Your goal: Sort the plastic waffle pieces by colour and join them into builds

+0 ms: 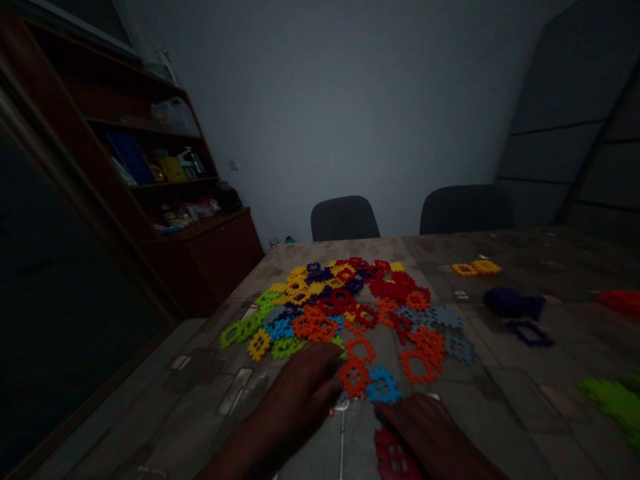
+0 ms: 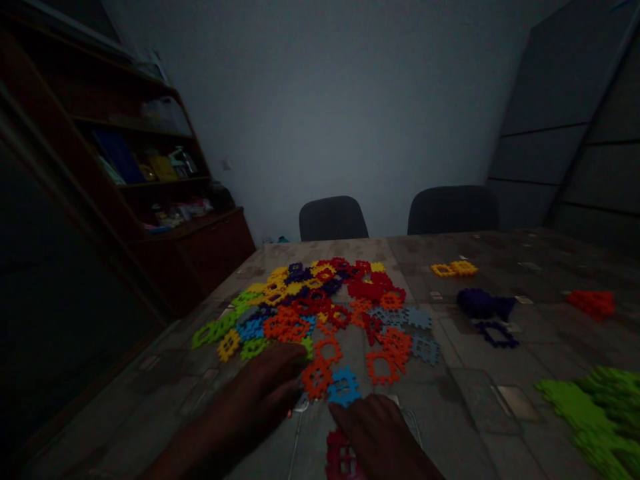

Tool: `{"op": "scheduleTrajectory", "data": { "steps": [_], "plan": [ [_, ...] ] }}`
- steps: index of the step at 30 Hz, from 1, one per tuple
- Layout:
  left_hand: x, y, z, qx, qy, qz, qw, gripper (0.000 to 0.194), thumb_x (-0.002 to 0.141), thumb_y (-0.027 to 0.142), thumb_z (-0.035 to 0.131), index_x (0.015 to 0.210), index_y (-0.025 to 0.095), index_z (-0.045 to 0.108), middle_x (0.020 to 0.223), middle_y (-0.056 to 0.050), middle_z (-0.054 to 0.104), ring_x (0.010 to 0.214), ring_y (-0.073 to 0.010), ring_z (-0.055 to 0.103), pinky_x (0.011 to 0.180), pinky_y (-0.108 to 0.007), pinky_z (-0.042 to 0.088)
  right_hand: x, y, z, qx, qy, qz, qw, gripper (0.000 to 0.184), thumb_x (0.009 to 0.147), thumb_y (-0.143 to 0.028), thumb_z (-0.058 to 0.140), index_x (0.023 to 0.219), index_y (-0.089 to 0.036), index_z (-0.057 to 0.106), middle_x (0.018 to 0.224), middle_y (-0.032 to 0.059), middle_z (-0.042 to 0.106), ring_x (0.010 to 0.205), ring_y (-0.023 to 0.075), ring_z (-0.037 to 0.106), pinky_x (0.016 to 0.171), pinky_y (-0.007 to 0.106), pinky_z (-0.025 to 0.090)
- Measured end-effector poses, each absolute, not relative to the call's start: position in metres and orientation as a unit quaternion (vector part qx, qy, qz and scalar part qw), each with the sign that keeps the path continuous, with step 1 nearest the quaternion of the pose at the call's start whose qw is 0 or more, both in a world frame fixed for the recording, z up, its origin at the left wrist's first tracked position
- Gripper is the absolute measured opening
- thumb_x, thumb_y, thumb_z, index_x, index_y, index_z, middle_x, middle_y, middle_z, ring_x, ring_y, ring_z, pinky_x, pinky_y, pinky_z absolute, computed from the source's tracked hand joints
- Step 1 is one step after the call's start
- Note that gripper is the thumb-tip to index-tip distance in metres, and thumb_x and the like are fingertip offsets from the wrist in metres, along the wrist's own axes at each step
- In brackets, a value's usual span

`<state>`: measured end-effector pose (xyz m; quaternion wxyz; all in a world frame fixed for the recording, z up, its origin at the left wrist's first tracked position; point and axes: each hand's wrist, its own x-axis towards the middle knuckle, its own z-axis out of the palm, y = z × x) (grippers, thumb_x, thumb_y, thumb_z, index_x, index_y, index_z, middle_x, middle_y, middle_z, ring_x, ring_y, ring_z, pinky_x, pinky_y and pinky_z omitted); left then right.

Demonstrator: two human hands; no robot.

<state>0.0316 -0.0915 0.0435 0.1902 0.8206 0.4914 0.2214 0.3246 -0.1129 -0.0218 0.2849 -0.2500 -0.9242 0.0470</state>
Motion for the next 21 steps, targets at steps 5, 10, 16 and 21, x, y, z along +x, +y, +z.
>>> {"op": "scheduleTrajectory", "data": {
  "steps": [5, 10, 16, 21],
  "plan": [
    [0.043, -0.099, 0.026, 0.843, 0.455, 0.205, 0.203, 0.064, 0.091, 0.024, 0.073, 0.152, 0.024, 0.052, 0.155, -0.014, 0.056, 0.142, -0.0331, 0.052, 0.119, -0.052, 0.041, 0.333, -0.114, -0.02, -0.249, -0.927, 0.104, 0.261, 0.074, 0.093, -0.064, 0.064, 0.154, -0.028, 0.043, 0.111, 0.0088, 0.076, 0.088, 0.0268, 0.07, 0.08, 0.036, 0.054],
    [0.047, -0.097, 0.026, 0.853, 0.449, 0.198, 0.179, 0.057, 0.09, 0.016, 0.073, 0.145, 0.021, 0.057, 0.145, -0.015, 0.064, 0.134, -0.0317, 0.058, 0.114, -0.051, 0.046, 0.342, -0.123, 0.012, -0.297, -0.914, 0.156, 0.228, 0.075, 0.089, -0.053, 0.072, 0.157, -0.032, 0.045, 0.116, 0.0091, 0.075, 0.098, 0.03, 0.07, 0.091, 0.04, 0.054],
    [0.047, -0.096, 0.031, 0.858, 0.448, 0.192, 0.162, 0.058, 0.087, 0.014, 0.078, 0.143, 0.019, 0.06, 0.143, -0.014, 0.066, 0.132, -0.0312, 0.06, 0.113, -0.048, 0.048, 0.358, -0.124, 0.034, -0.327, -0.907, 0.174, 0.202, 0.095, 0.079, -0.048, 0.085, 0.162, -0.035, 0.041, 0.137, 0.01, 0.071, 0.119, 0.0344, 0.068, 0.097, 0.044, 0.057],
    [0.045, -0.095, 0.025, 0.857, 0.443, 0.221, 0.147, 0.054, 0.09, 0.023, 0.08, 0.141, 0.022, 0.063, 0.141, -0.013, 0.069, 0.129, -0.031, 0.064, 0.111, -0.047, 0.051, 0.353, -0.125, 0.03, -0.318, -0.909, 0.154, 0.221, 0.095, 0.078, -0.044, 0.086, 0.161, -0.035, 0.041, 0.128, 0.0079, 0.075, 0.11, 0.0324, 0.072, 0.094, 0.043, 0.059]
  ]
}}
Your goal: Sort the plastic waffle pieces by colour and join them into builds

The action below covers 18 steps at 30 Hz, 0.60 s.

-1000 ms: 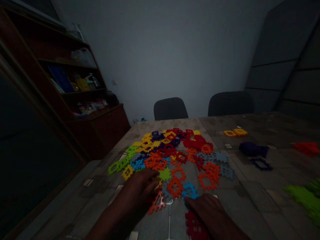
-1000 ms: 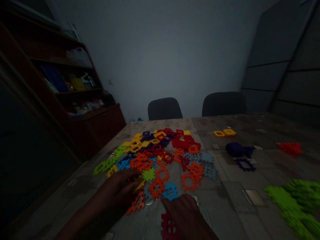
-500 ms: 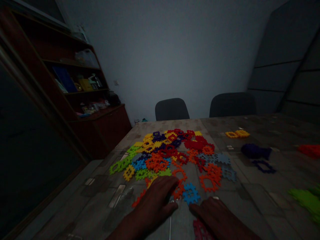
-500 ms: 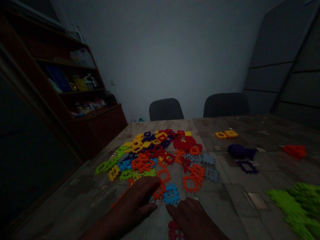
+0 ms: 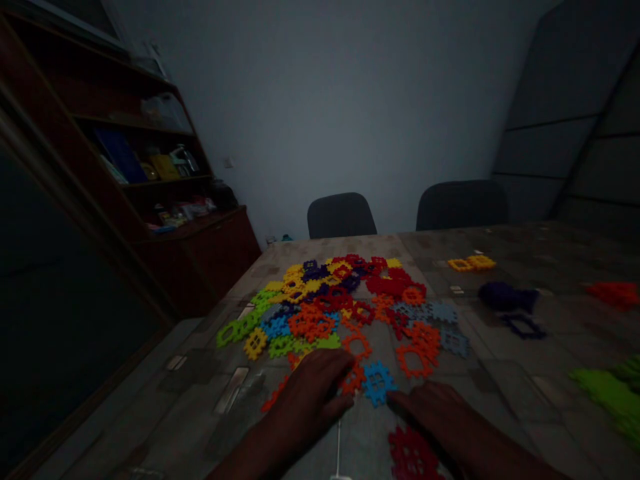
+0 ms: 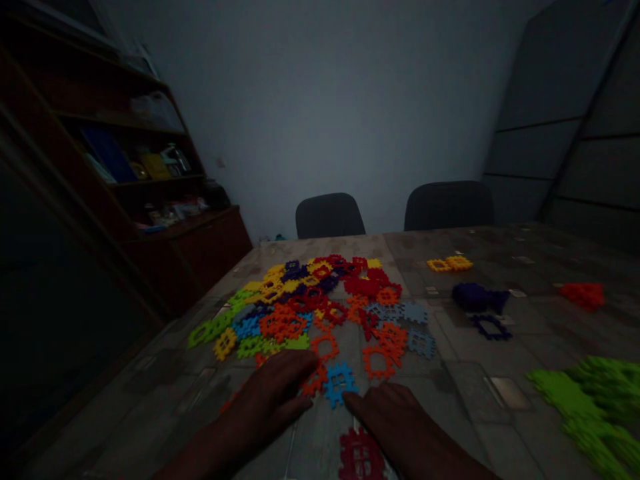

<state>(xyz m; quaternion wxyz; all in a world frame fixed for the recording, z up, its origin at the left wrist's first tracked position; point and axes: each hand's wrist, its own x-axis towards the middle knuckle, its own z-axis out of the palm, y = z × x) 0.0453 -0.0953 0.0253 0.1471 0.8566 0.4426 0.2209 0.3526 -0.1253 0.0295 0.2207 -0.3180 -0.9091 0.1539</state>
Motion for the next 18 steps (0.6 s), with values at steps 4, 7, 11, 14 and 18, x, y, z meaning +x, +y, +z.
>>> {"op": "scheduleTrajectory", "data": {
  "steps": [4, 7, 11, 14, 18],
  "plan": [
    [0.047, -0.094, 0.025, 0.85, 0.443, 0.247, 0.143, 0.035, 0.095, 0.027, 0.074, 0.129, 0.022, 0.071, 0.131, -0.011, 0.075, 0.12, -0.03, 0.07, 0.104, -0.044, 0.055, 0.345, -0.126, 0.019, -0.295, -0.922, 0.11, 0.227, 0.089, 0.079, -0.04, 0.086, 0.155, -0.026, 0.042, 0.122, 0.01, 0.075, 0.103, 0.029, 0.073, 0.094, 0.04, 0.059],
    [0.049, -0.093, 0.028, 0.841, 0.454, 0.258, 0.143, 0.023, 0.101, 0.03, 0.062, 0.119, 0.023, 0.075, 0.119, -0.009, 0.079, 0.108, -0.0269, 0.075, 0.095, -0.038, 0.058, 0.343, -0.127, 0.017, -0.3, -0.924, 0.099, 0.214, 0.091, 0.076, -0.039, 0.09, 0.152, -0.023, 0.043, 0.121, 0.0099, 0.075, 0.102, 0.0281, 0.073, 0.098, 0.04, 0.057],
    [0.049, -0.091, 0.032, 0.832, 0.466, 0.262, 0.147, 0.024, 0.101, 0.03, 0.059, 0.117, 0.021, 0.076, 0.113, -0.01, 0.081, 0.103, -0.0268, 0.076, 0.091, -0.036, 0.059, 0.343, -0.129, 0.026, -0.306, -0.923, 0.103, 0.209, 0.082, 0.079, -0.039, 0.087, 0.15, -0.022, 0.048, 0.125, 0.0116, 0.075, 0.106, 0.0291, 0.073, 0.098, 0.041, 0.057],
    [0.049, -0.091, 0.037, 0.831, 0.468, 0.261, 0.152, 0.023, 0.101, 0.029, 0.059, 0.113, 0.021, 0.076, 0.111, -0.009, 0.081, 0.101, -0.0258, 0.077, 0.088, -0.034, 0.058, 0.348, -0.128, 0.028, -0.333, -0.909, 0.122, 0.218, 0.053, 0.089, -0.035, 0.078, 0.139, -0.026, 0.061, 0.124, 0.0097, 0.077, 0.109, 0.0268, 0.073, 0.095, 0.037, 0.059],
    [0.051, -0.092, 0.041, 0.831, 0.466, 0.259, 0.16, 0.025, 0.105, 0.028, 0.052, 0.108, 0.021, 0.077, 0.102, -0.006, 0.081, 0.093, -0.023, 0.076, 0.082, -0.031, 0.057, 0.356, -0.117, 0.018, -0.384, -0.88, 0.121, 0.251, 0.03, 0.096, -0.031, 0.065, 0.125, -0.025, 0.072, 0.12, 0.0114, 0.079, 0.109, 0.028, 0.075, 0.093, 0.041, 0.061]
  ]
}}
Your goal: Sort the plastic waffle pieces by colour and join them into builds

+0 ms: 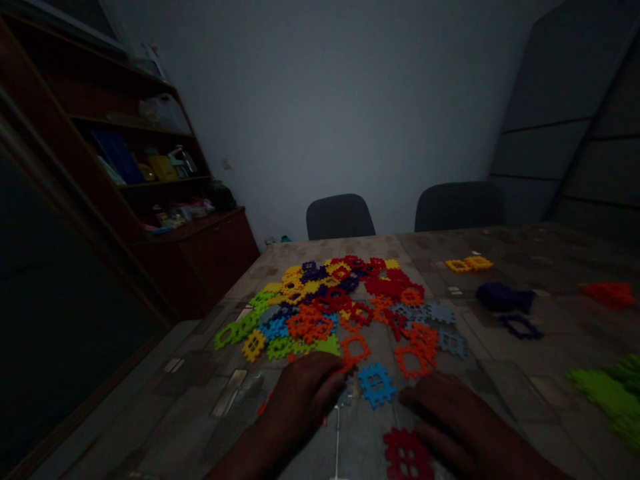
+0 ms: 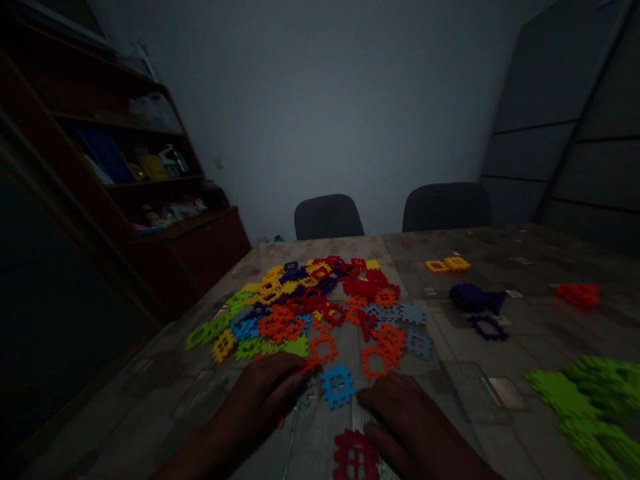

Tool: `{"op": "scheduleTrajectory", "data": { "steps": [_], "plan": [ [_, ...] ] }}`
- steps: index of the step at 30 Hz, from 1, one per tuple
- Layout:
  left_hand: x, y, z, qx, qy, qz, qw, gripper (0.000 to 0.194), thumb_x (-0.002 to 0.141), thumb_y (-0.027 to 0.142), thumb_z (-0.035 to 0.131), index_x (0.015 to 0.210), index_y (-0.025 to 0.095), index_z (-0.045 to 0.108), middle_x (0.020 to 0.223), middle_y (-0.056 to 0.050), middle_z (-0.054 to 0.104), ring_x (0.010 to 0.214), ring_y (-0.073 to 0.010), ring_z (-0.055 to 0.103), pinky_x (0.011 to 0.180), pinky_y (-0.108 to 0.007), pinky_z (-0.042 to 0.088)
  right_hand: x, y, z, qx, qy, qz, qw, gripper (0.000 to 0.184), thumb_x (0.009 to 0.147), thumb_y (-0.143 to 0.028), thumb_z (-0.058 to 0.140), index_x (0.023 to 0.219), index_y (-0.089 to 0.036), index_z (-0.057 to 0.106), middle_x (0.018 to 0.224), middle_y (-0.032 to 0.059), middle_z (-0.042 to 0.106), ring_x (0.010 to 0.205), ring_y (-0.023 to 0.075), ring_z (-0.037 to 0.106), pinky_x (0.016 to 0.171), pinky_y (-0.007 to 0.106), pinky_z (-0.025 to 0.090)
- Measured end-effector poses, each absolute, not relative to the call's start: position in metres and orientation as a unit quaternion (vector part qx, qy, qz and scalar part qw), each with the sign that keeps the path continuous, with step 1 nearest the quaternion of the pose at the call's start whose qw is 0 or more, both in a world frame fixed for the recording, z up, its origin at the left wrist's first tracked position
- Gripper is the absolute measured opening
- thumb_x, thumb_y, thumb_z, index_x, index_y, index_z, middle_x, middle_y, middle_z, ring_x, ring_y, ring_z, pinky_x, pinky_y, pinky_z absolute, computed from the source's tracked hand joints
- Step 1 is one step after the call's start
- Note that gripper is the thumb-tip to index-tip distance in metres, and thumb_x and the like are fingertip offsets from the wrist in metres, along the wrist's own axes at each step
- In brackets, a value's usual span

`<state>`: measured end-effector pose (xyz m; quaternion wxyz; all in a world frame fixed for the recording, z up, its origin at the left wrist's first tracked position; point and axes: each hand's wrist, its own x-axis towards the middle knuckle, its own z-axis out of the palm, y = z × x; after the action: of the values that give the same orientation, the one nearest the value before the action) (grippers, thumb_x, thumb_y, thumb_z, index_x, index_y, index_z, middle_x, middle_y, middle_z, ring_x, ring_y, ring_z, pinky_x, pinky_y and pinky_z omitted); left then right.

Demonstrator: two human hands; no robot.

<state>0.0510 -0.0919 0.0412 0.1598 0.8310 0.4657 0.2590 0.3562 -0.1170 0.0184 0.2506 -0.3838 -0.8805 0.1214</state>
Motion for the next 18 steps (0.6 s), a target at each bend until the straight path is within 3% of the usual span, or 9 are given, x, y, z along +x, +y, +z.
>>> {"op": "scheduleTrajectory", "data": {
  "steps": [4, 8, 12, 16, 18],
  "plan": [
    [0.05, -0.091, 0.039, 0.831, 0.466, 0.257, 0.162, 0.022, 0.104, 0.028, 0.055, 0.105, 0.022, 0.076, 0.099, -0.005, 0.08, 0.09, -0.0225, 0.076, 0.079, -0.031, 0.057, 0.364, -0.101, 0.017, -0.451, -0.843, 0.147, 0.253, 0.033, 0.102, -0.033, 0.05, 0.123, -0.023, 0.073, 0.121, 0.014, 0.077, 0.111, 0.0294, 0.073, 0.094, 0.047, 0.06],
    [0.048, -0.092, 0.039, 0.834, 0.459, 0.265, 0.154, 0.022, 0.102, 0.025, 0.056, 0.114, 0.023, 0.074, 0.117, -0.008, 0.078, 0.108, -0.026, 0.073, 0.095, -0.039, 0.057, 0.367, -0.086, 0.024, -0.51, -0.805, 0.159, 0.258, 0.04, 0.101, -0.037, 0.049, 0.132, -0.02, 0.069, 0.133, 0.0166, 0.072, 0.121, 0.0323, 0.068, 0.102, 0.053, 0.055],
    [0.052, -0.103, 0.039, 0.85, 0.429, 0.267, 0.149, 0.027, 0.104, 0.03, 0.058, 0.128, 0.023, 0.068, 0.135, -0.011, 0.072, 0.127, -0.0279, 0.065, 0.111, -0.044, 0.05, 0.365, -0.071, 0.031, -0.493, -0.82, 0.142, 0.253, 0.039, 0.101, -0.032, 0.046, 0.128, -0.018, 0.069, 0.13, 0.0171, 0.072, 0.118, 0.0309, 0.066, 0.1, 0.049, 0.053],
    [0.07, -0.118, 0.014, 0.906, 0.314, 0.252, 0.129, 0.06, 0.102, 0.052, 0.066, 0.151, 0.023, 0.047, 0.148, -0.015, 0.063, 0.138, -0.0316, 0.058, 0.12, -0.047, 0.042, 0.358, -0.043, 0.036, -0.484, -0.836, 0.126, 0.228, 0.032, 0.095, -0.023, 0.049, 0.118, -0.019, 0.071, 0.117, 0.014, 0.075, 0.106, 0.0289, 0.067, 0.095, 0.045, 0.052],
    [0.084, -0.122, -0.008, 0.929, 0.269, 0.224, 0.122, 0.053, 0.107, 0.048, 0.059, 0.153, 0.026, 0.043, 0.147, -0.014, 0.065, 0.135, -0.029, 0.061, 0.119, -0.046, 0.042, 0.352, -0.026, 0.039, -0.48, -0.841, 0.121, 0.217, 0.029, 0.092, -0.019, 0.052, 0.112, -0.02, 0.072, 0.112, 0.012, 0.076, 0.103, 0.0283, 0.067, 0.091, 0.042, 0.052]
  ]
}}
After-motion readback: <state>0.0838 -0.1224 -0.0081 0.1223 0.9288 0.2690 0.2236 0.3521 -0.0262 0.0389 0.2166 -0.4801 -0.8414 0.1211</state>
